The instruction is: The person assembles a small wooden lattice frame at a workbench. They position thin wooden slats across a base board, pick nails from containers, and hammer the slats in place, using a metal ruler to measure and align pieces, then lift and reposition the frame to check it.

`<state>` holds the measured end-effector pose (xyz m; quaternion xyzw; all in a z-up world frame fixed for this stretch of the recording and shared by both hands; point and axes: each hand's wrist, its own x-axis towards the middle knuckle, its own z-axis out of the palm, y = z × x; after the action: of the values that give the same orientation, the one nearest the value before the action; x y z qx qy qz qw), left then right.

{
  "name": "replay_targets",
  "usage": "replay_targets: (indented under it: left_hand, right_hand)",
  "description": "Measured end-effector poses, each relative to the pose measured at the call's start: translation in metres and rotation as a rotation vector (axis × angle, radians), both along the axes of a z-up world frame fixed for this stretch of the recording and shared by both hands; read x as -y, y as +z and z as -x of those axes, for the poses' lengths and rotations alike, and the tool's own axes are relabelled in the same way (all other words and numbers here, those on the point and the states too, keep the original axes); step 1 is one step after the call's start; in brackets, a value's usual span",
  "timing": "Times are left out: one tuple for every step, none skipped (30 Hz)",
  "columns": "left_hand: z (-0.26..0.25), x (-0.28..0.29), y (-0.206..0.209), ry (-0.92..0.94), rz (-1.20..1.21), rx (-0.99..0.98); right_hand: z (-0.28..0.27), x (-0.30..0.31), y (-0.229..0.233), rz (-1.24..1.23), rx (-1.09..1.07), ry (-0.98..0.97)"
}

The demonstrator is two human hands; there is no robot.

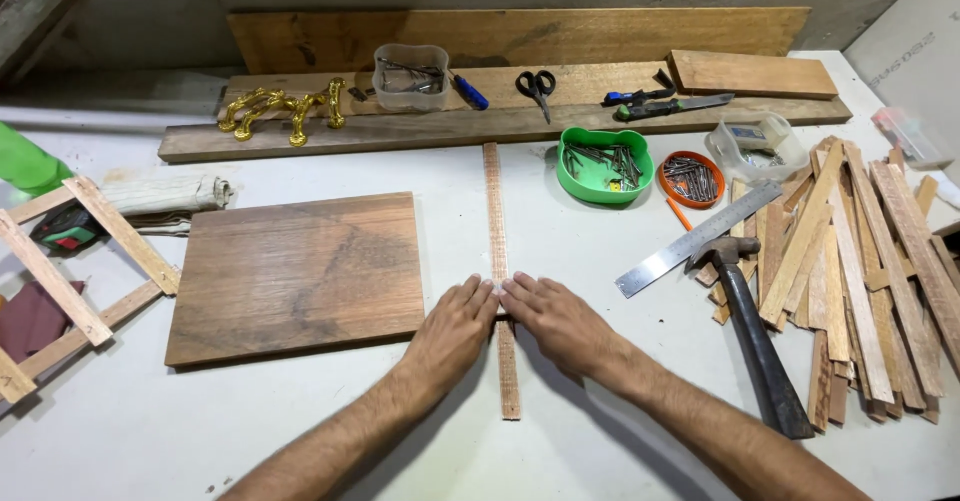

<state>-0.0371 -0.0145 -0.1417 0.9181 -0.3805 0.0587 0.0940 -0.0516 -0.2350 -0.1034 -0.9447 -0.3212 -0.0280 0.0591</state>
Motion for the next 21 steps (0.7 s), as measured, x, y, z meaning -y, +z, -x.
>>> replay_targets:
  left_hand:
    - [0.001,0.001,0.000,-0.008,-0.002,-0.002]
    - [0.002,0.002,0.000,-0.006,-0.036,0.001]
    - [0.002,0.003,0.000,-0.001,-0.068,0.005]
    - [-0.003,0.005,0.004,-0.005,-0.067,0.004]
    - [-0.007,0.008,0.009,0.005,-0.136,0.013]
    - [-0.012,0.010,0.013,0.016,-0.205,0.022]
    - [-0.023,0.013,0.013,0.013,-0.205,0.022]
    - [-0.034,0.016,0.014,0.030,-0.229,0.019]
    - [-0.044,0.020,0.015,0.047,-0.255,0.017]
    - [-0.060,0.023,0.012,0.043,-0.256,0.017]
    - [-0.074,0.026,0.009,0.057,-0.263,0.018]
    - [-0.088,0.028,0.006,0.071,-0.270,0.020]
    - [-0.103,0.030,0.003,0.068,-0.274,0.019]
    - [-0.117,0.031,-0.001,0.078,-0.263,0.015]
    - [-0.130,0.033,-0.004,0.089,-0.252,0.011]
    - [-0.138,0.034,-0.005,0.086,-0.254,0.011]
    - [-0.144,0.034,-0.007,0.094,-0.223,0.011]
    - [-0.150,0.034,-0.008,0.102,-0.191,0.010]
    - [-0.155,0.033,-0.003,0.100,-0.191,0.014]
    - [-0.159,0.032,0.002,0.105,-0.158,0.024]
    - [-0.161,0.031,0.005,0.112,-0.123,0.026]
  right_hand:
    - [0.002,0.001,0.000,-0.002,-0.002,-0.008]
    - [0.003,0.001,0.000,0.014,-0.001,0.002]
    - [0.002,0.003,0.000,0.031,0.001,0.015]
    - [-0.003,0.003,0.003,0.032,0.000,0.010]
    - [-0.009,0.003,0.007,0.015,-0.031,-0.002]
    - [-0.015,0.003,0.011,-0.003,-0.063,-0.014]
    - [-0.026,0.003,0.012,-0.003,-0.064,-0.017]
    - [-0.037,0.003,0.014,-0.009,-0.075,-0.035]
    - [-0.048,0.003,0.015,-0.017,-0.085,-0.055]
    - [-0.061,0.005,0.015,-0.018,-0.085,-0.058]
    - [-0.073,0.006,0.015,-0.021,-0.076,-0.069]
    - [-0.084,0.007,0.015,-0.025,-0.067,-0.079]
    - [-0.097,0.009,0.011,-0.028,-0.068,-0.082]
    - [-0.107,0.010,0.009,-0.055,-0.051,-0.086]
    - [-0.117,0.012,0.006,-0.081,-0.033,-0.089]
    - [-0.124,0.012,0.005,-0.084,-0.033,-0.092]
    - [-0.129,0.012,0.005,-0.098,-0.023,-0.103]
    - [-0.133,0.012,0.004,-0.112,-0.012,-0.114]
    - [-0.140,0.011,0.008,-0.111,-0.009,-0.116]
    - [-0.147,0.010,0.012,-0.093,-0.004,-0.126]
    - [-0.151,0.008,0.014,-0.072,-0.007,-0.133]
